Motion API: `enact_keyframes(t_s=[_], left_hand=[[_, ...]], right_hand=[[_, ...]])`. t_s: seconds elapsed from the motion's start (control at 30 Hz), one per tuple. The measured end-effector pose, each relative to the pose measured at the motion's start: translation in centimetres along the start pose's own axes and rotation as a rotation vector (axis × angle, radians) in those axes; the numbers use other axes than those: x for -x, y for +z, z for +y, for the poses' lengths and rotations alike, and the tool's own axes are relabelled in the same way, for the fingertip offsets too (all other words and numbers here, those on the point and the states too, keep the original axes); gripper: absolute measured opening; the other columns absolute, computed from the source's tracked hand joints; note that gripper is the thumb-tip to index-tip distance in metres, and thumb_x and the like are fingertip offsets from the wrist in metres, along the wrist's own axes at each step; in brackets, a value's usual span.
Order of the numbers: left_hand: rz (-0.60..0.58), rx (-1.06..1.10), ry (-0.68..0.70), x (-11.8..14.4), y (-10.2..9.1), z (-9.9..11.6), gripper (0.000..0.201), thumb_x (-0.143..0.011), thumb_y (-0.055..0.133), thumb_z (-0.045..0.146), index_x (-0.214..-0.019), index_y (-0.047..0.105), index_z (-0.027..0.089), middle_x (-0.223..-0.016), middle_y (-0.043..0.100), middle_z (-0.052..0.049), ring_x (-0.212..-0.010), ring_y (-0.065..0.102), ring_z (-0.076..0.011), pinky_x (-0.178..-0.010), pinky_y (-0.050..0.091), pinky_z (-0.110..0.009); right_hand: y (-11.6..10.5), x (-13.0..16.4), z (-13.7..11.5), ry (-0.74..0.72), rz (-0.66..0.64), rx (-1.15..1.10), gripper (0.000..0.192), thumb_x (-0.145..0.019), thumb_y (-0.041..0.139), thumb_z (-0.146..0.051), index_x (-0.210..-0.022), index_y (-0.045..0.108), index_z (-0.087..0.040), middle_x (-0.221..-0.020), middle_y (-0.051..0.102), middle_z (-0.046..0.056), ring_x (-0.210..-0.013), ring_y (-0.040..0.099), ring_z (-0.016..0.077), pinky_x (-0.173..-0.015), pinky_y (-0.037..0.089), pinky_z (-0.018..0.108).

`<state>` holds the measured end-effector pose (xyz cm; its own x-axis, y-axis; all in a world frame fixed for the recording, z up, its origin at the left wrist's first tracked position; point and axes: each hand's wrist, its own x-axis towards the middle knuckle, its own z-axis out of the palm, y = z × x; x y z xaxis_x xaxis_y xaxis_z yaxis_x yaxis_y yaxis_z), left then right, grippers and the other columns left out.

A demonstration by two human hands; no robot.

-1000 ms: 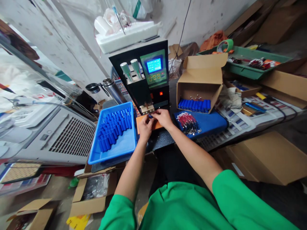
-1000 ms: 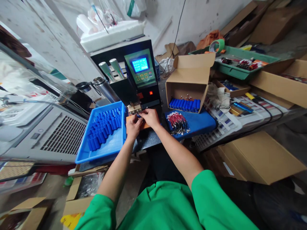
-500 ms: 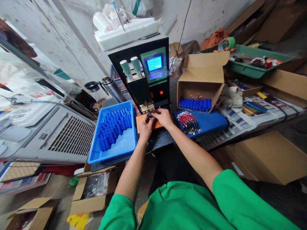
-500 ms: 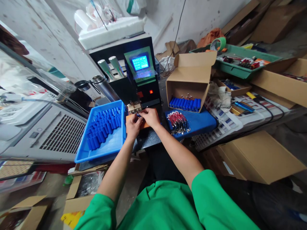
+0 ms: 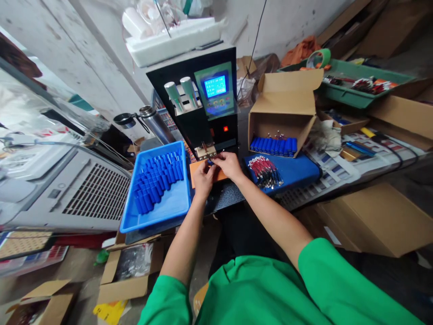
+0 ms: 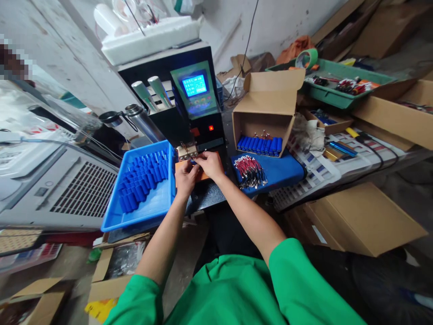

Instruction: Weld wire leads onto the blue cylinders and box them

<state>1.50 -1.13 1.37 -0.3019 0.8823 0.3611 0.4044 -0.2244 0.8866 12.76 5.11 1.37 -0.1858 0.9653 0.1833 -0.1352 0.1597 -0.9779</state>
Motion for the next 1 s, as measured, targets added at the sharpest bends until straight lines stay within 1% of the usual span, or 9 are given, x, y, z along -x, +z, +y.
enact_keyframes(t_s=[0.13, 0.23, 0.33, 0.4, 0.5, 0.63, 0.8, 0.9, 1.0], left_hand=[[-0.001, -0.004, 0.004, 0.0, 0.0, -0.2, 0.021, -0.087, 0.068, 0.033, -0.099, 0.074, 0.016, -0.075, 0.067, 0.000, -0.063, 0.053, -0.0103, -0.064, 0.043, -0.022], [-0.005, 0.008, -0.007, 0.1, 0.0, -0.4, 0.023, -0.087, 0.068, 0.033, -0.101, 0.074, 0.017, -0.076, 0.067, 0.000, -0.064, 0.053, -0.0106, -0.065, 0.044, -0.022], [-0.020, 0.007, -0.010, 0.1, 0.0, -0.7, 0.023, -0.087, 0.068, 0.034, -0.102, 0.073, 0.017, -0.078, 0.067, 0.000, -0.065, 0.053, -0.0108, -0.065, 0.045, -0.023], [-0.023, -0.002, -0.004, 0.0, 0.0, -0.8, 0.023, -0.087, 0.068, 0.034, -0.101, 0.073, 0.017, -0.078, 0.067, 0.000, -0.065, 0.053, -0.0109, -0.065, 0.044, -0.022], [-0.005, -0.025, 0.002, -0.1, 0.0, -0.7, 0.019, -0.085, 0.068, 0.032, -0.097, 0.072, 0.017, -0.073, 0.063, 0.001, -0.063, 0.051, -0.0108, -0.061, 0.042, -0.022], [-0.007, -0.026, 0.007, -0.1, 0.0, -0.2, 0.015, -0.084, 0.068, 0.030, -0.091, 0.071, 0.017, -0.070, 0.061, 0.002, -0.060, 0.050, -0.0104, -0.059, 0.040, -0.022], [-0.020, -0.041, 0.004, -0.1, 0.0, 0.0, 0.017, -0.084, 0.068, 0.033, -0.091, 0.071, 0.018, -0.070, 0.063, 0.001, -0.060, 0.052, -0.0109, -0.060, 0.043, -0.023], [-0.012, -0.017, -0.013, -0.2, -0.3, -0.1, 0.025, -0.082, 0.070, 0.035, -0.099, 0.072, 0.017, -0.079, 0.069, -0.002, -0.066, 0.059, -0.0132, -0.066, 0.048, -0.026], [0.041, 0.061, -0.038, -0.1, -1.3, -0.1, 0.035, -0.084, 0.069, 0.043, -0.107, 0.072, 0.017, -0.098, 0.074, -0.007, -0.083, 0.067, -0.0173, -0.078, 0.054, -0.030]], right_hand=[[0.0, 0.0, 0.1, 0.010, -0.008, 0.009, 0.037, -0.077, 0.075, -0.052, -0.076, 0.072, -0.016, -0.079, 0.076, 0.007, -0.076, 0.068, 0.0208, -0.070, 0.050, 0.029], [-0.3, 0.3, 0.0, -0.015, -0.032, -0.008, 0.037, -0.077, 0.074, -0.053, -0.078, 0.071, -0.016, -0.081, 0.075, 0.006, -0.078, 0.067, 0.0200, -0.072, 0.050, 0.029], [-0.8, 0.8, 0.0, -0.033, -0.058, -0.003, 0.036, -0.078, 0.073, -0.053, -0.080, 0.068, -0.017, -0.080, 0.072, 0.005, -0.077, 0.064, 0.0184, -0.069, 0.049, 0.028], [-1.2, 1.2, 0.1, -0.037, -0.047, 0.016, 0.035, -0.078, 0.072, -0.052, -0.080, 0.066, -0.018, -0.077, 0.069, 0.003, -0.073, 0.061, 0.0167, -0.066, 0.047, 0.026], [-1.5, 1.6, 0.4, -0.043, -0.040, 0.047, 0.036, -0.080, 0.070, -0.052, -0.073, 0.060, -0.019, -0.067, 0.061, 0.000, -0.064, 0.055, 0.0138, -0.059, 0.041, 0.025], [-1.6, 1.7, 0.8, -0.050, -0.044, 0.066, 0.044, -0.081, 0.067, -0.057, -0.062, 0.051, -0.021, -0.055, 0.049, -0.003, -0.054, 0.044, 0.0114, -0.050, 0.031, 0.024], [-1.8, 1.6, 0.3, 0.009, -0.071, -0.003, 0.052, -0.076, 0.070, -0.065, -0.059, 0.047, -0.022, -0.051, 0.047, -0.004, -0.049, 0.041, 0.0105, -0.046, 0.029, 0.024], [-1.9, 1.6, -0.2, 0.051, -0.069, -0.054, 0.053, -0.074, 0.072, -0.067, -0.059, 0.047, -0.022, -0.049, 0.046, -0.004, -0.046, 0.040, 0.0096, -0.044, 0.029, 0.023], [-1.9, 1.6, -0.5, 0.060, -0.057, -0.076, 0.052, -0.073, 0.072, -0.066, -0.060, 0.049, -0.022, -0.048, 0.045, -0.005, -0.044, 0.038, 0.0089, -0.044, 0.028, 0.023]])
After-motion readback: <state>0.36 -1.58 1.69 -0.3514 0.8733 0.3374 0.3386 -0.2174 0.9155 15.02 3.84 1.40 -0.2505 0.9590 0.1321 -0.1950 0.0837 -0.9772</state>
